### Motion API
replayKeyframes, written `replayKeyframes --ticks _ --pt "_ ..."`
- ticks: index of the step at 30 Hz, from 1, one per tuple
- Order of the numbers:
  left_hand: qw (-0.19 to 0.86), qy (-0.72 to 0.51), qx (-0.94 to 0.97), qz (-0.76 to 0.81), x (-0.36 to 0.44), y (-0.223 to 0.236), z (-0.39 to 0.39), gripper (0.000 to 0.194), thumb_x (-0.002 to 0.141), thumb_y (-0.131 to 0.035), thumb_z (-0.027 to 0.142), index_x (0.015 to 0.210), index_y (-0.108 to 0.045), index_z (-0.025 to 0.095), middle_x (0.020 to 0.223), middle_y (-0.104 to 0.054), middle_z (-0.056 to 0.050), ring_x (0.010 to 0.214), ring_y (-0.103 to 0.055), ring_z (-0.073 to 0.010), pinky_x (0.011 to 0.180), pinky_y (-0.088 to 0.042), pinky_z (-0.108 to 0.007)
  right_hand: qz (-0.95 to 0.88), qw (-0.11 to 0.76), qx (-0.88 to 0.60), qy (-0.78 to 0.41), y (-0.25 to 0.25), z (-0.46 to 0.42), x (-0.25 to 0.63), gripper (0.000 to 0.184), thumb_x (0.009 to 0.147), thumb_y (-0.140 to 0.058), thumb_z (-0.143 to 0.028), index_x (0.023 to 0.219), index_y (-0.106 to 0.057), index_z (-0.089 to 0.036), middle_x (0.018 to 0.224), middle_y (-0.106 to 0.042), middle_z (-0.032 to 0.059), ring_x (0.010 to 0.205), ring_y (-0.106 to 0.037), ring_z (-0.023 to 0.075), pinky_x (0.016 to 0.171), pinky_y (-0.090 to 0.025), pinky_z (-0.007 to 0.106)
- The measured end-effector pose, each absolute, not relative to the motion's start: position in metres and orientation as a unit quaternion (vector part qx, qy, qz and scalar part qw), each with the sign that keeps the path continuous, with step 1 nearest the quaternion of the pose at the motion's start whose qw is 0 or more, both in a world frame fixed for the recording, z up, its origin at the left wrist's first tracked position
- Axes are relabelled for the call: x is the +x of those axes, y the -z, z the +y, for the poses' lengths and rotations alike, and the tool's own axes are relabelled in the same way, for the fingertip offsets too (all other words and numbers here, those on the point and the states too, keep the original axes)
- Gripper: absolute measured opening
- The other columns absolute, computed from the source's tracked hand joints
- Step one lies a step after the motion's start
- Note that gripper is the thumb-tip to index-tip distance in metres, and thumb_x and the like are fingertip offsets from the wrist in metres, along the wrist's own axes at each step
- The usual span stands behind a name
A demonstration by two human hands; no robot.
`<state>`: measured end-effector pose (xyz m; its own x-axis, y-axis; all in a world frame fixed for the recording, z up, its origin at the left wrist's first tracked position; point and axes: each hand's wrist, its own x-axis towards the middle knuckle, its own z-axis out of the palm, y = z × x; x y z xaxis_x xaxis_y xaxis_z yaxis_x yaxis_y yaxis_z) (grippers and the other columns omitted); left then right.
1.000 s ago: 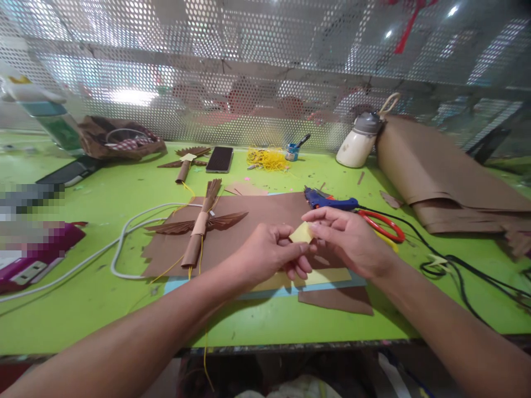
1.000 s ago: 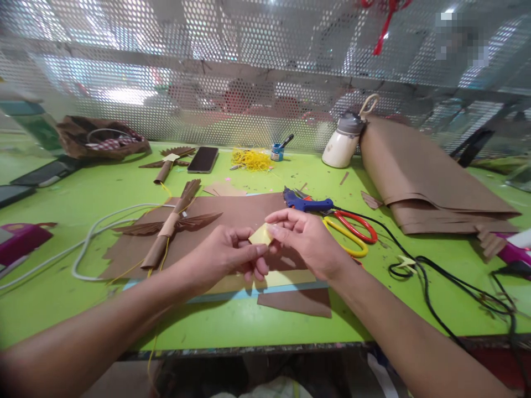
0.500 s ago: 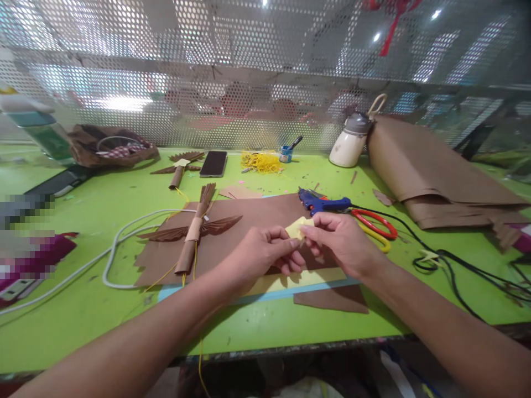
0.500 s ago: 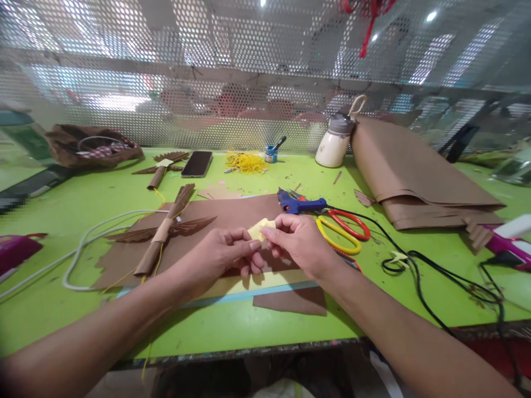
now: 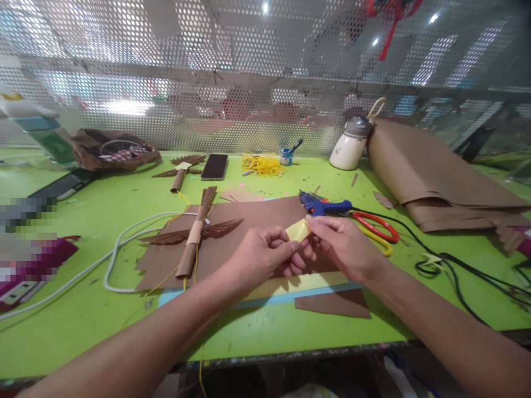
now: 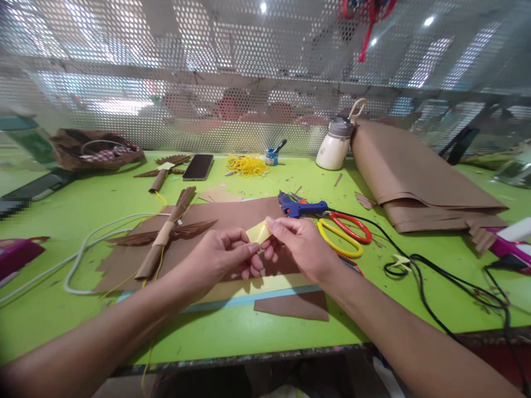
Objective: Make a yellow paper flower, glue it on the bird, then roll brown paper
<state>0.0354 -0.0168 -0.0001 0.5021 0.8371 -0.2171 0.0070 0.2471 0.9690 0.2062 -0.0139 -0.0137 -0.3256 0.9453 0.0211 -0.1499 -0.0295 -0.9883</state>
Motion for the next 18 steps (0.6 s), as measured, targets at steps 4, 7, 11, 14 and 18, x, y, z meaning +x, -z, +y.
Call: replayKeyframes --ticks 4,7,11,14,18 --pt "0.686 -0.308 0.534 0.385 0.0344 -0.0033 -0.0182 0.023 0.078 -0.062 0.031 0.070 -0.056 0.010 0.066 -0.067 -0.006 0.051 -0.055 -0.0066 0.051 -0.042 -0.018 -0.532 0.445 -0.350 -0.630 0.0106 -0.0148 0.2078 0.032 0.082 -0.055 -0.044 0.075 -0.064 -0.014 0.067 -0.062 0.0034 0.057 -0.055 0.0104 0.058 -0.045 0.026" --pt "0.690 -0.306 0.539 0.373 0.0334 -0.0025 -0.0178 0.022 0.079 -0.061 0.031 0.074 -0.058 0.009 0.066 -0.066 -0.006 0.051 -0.055 -0.0064 0.051 -0.042 -0.018 -0.553 0.435 -0.379 -0.602 0.0082 -0.0159 0.2091 0.023 0.077 -0.064 -0.037 0.077 -0.065 -0.014 0.068 -0.062 0.0016 0.058 -0.055 0.0094 0.058 -0.044 0.024" --pt "0.705 -0.297 0.531 0.365 0.0328 0.0025 -0.0151 0.024 0.078 -0.062 0.033 0.075 -0.057 0.009 0.067 -0.066 -0.007 0.052 -0.055 -0.0073 0.051 -0.041 -0.019 -0.546 0.436 -0.417 -0.582 0.0080 -0.0173 0.2083 0.024 0.074 -0.066 -0.038 0.072 -0.063 -0.014 0.060 -0.061 0.0000 0.051 -0.052 0.0079 0.052 -0.042 0.022" --pt "0.715 -0.287 0.521 0.367 0.0319 0.0032 -0.0140 0.024 0.077 -0.063 0.033 0.076 -0.056 0.010 0.071 -0.067 -0.009 0.056 -0.058 -0.0095 0.054 -0.043 -0.021 -0.529 0.449 -0.430 -0.578 0.0099 -0.0171 0.2074 0.027 0.073 -0.066 -0.041 0.070 -0.062 -0.014 0.058 -0.061 0.0004 0.049 -0.051 0.0082 0.049 -0.041 0.022" --pt "0.733 -0.289 0.500 0.360 0.0301 0.0008 -0.0150 0.019 0.075 -0.062 0.029 0.078 -0.057 0.011 0.074 -0.067 -0.010 0.061 -0.061 -0.0130 0.056 -0.044 -0.023 -0.507 0.472 -0.435 -0.576 0.0120 -0.0154 0.2077 0.025 0.072 -0.068 -0.039 0.070 -0.061 -0.015 0.064 -0.062 0.0016 0.050 -0.051 0.0081 0.048 -0.041 0.022"
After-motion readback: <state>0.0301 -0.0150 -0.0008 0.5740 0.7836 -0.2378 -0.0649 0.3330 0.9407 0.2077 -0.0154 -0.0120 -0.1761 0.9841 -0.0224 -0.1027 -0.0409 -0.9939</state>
